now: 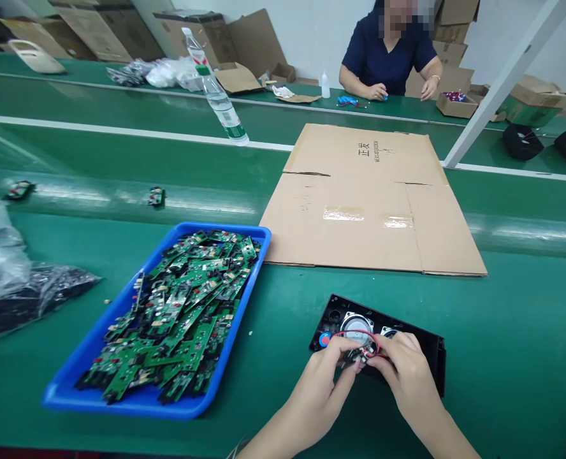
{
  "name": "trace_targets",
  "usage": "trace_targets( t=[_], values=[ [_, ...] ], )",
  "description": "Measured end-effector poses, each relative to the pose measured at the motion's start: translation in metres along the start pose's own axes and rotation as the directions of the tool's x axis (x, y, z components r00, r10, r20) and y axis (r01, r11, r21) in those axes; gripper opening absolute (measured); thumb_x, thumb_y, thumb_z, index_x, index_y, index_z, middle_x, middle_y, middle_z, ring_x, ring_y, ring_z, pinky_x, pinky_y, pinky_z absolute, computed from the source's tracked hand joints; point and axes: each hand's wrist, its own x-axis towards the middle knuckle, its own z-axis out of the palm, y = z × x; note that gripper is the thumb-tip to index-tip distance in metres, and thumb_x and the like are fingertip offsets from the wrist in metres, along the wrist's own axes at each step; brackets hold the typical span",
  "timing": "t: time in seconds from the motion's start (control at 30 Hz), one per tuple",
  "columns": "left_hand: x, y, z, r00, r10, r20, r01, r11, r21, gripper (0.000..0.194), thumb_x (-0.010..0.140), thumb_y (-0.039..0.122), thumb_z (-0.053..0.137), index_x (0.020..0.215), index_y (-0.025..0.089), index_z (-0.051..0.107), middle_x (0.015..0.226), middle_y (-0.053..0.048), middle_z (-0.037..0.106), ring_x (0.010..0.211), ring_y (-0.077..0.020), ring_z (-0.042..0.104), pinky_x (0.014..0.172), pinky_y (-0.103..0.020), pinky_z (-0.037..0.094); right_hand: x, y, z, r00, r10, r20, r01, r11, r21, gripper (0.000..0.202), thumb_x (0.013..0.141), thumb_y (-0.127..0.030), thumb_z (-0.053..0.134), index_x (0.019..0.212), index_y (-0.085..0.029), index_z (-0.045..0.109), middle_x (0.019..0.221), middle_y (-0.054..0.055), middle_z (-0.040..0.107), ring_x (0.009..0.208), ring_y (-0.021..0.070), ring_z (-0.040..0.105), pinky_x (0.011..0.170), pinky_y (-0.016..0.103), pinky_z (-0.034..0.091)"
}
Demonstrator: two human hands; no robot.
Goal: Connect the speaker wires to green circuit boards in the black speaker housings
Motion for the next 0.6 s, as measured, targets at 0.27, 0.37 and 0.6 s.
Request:
trace_targets(
  t=[0.27,0.37,0.6],
  values=[
    [0.001,0.009,-0.001,0.979,-0.173,-0.108,0.184,0.977,0.110,0.037,0.088,0.029,0.038,0.123,0.020,0.044,0.089,-0.007,0.073,0.070,-0.0174,0.070,0.060,-0.026,0.056,-0.005,0.005,-0.033,0.995,0.036,-0.097,-0.042,0.998,-0.054,0.031,0.091,-0.039,0.048,0.116,-0.021,0.053,0.107,0.008,0.061,0.092,0.0198,0.061,0.075,0.032,0.055],
    [0.001,0.013,-0.009,0.974,-0.207,-0.095,0.219,0.965,0.146,0.038,0.088,0.032,0.036,0.123,0.020,0.046,0.073,-0.003,0.072,0.059,-0.0174,0.068,0.053,-0.024,0.054,-0.010,0.013,-0.035,0.998,0.005,0.064,0.012,0.961,-0.276,0.087,0.069,-0.057,0.068,0.139,-0.021,0.031,0.143,0.018,0.028,0.128,0.0396,0.032,0.093,0.058,0.043],
    [0.002,0.027,-0.063,0.986,-0.004,-0.168,0.015,0.998,0.063,0.042,0.071,0.057,0.057,0.100,0.027,0.060,0.067,-0.003,0.070,0.057,-0.0192,0.065,0.055,-0.029,0.056,-0.009,0.016,-0.005,0.966,0.096,0.242,0.005,0.922,-0.387,0.100,0.048,-0.027,0.082,0.137,-0.026,0.036,0.134,0.021,0.040,0.119,0.0463,0.040,0.092,0.072,0.031]
  ],
)
